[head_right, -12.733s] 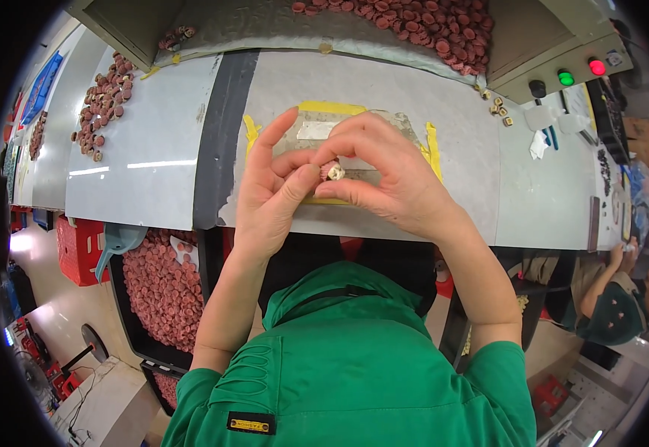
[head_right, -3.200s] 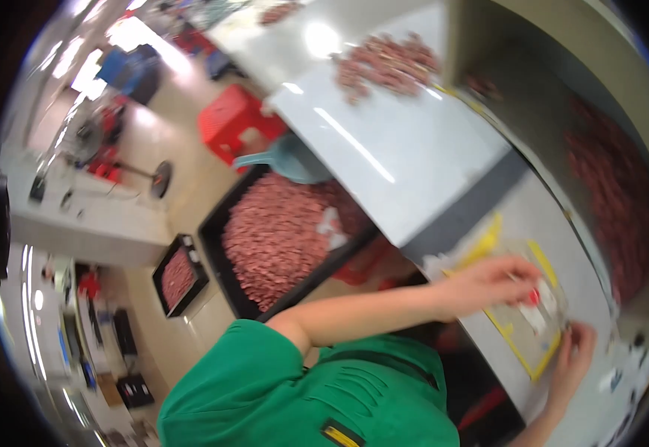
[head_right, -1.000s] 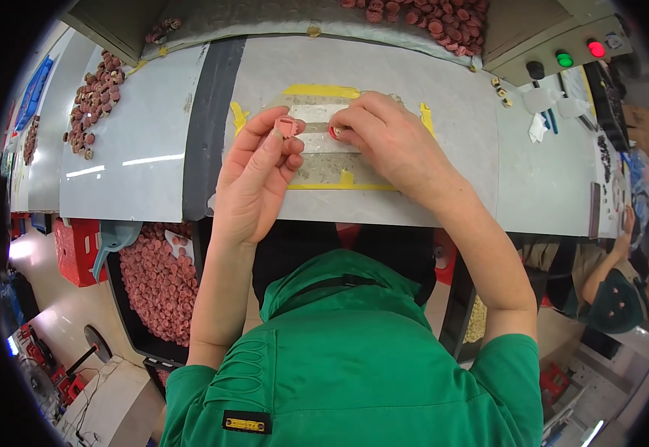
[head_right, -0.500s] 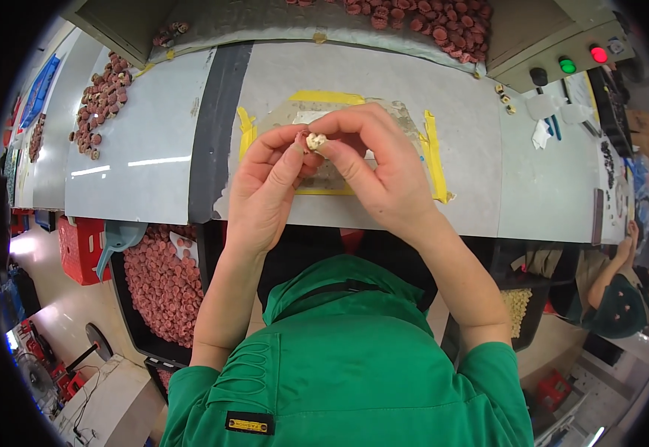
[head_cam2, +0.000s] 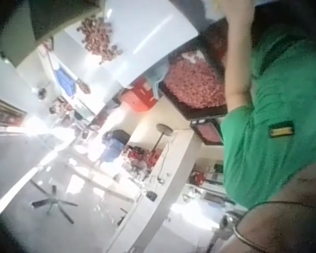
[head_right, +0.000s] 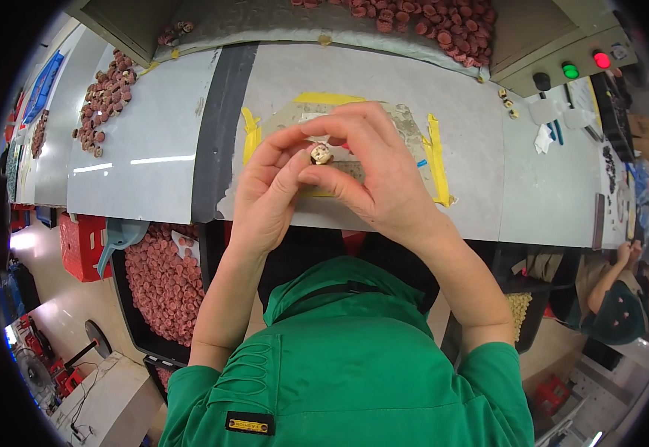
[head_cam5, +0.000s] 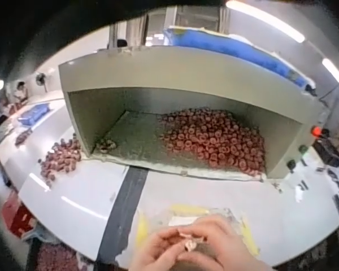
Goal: The person assembles small toy components by hand, applying glue from a glue bottle to join plastic casings.
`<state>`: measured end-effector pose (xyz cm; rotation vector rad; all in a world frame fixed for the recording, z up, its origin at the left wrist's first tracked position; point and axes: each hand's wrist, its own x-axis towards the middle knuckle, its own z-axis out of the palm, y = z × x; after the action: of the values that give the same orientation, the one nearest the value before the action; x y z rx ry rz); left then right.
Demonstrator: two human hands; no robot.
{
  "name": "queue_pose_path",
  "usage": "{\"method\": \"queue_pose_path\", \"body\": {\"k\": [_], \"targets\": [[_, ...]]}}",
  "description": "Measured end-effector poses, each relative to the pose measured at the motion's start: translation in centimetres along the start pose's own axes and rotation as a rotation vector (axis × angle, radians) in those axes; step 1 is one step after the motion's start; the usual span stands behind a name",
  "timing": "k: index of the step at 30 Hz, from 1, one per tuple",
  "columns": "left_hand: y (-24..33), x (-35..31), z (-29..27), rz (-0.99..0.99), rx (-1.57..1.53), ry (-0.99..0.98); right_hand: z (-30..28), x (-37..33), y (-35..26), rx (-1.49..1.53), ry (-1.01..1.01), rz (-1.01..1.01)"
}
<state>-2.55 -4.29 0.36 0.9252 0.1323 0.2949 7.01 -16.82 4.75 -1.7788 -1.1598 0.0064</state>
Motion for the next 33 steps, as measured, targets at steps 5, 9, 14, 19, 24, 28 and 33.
{"method": "queue_pose_path", "body": {"k": [5, 9, 14, 19, 24, 28, 33], "targets": [[0.1, -0.1, -0.5, 0.019, 0.010, -0.072, -0.6, 0.4, 0.7, 0.131, -0.202, -0.022], [0.6, 0.0, -0.2, -0.030, -0.088, -0.085, -1.1, 0.6, 1.1, 0.098, -0.233, -0.053], [1.5, 0.2, 1.5, -0.075, 0.339, -0.130, -2.3, 0.4, 0.7, -0.195, -0.264, -0.200], [0.8, 0.2, 1.2, -0.215, 0.028, -0.148, -3.2, -0.6, 0.5, 0.155, -0.264, 0.106], [0.4, 0.1, 1.8, -0.225, 0.047, -0.135, -2.9, -1.7, 1.3, 0.364, -0.237, 0.253], [0.2, 0.3, 2.0, -0.214, 0.088, -0.111, -2.6, -1.7, 1.6, 0.385, -0.216, 0.216], [0.4, 0.9, 2.4, -0.243, 0.079, -0.135, -3.3, -2.1, 1.9, 0.394, -0.185, 0.250]]}}
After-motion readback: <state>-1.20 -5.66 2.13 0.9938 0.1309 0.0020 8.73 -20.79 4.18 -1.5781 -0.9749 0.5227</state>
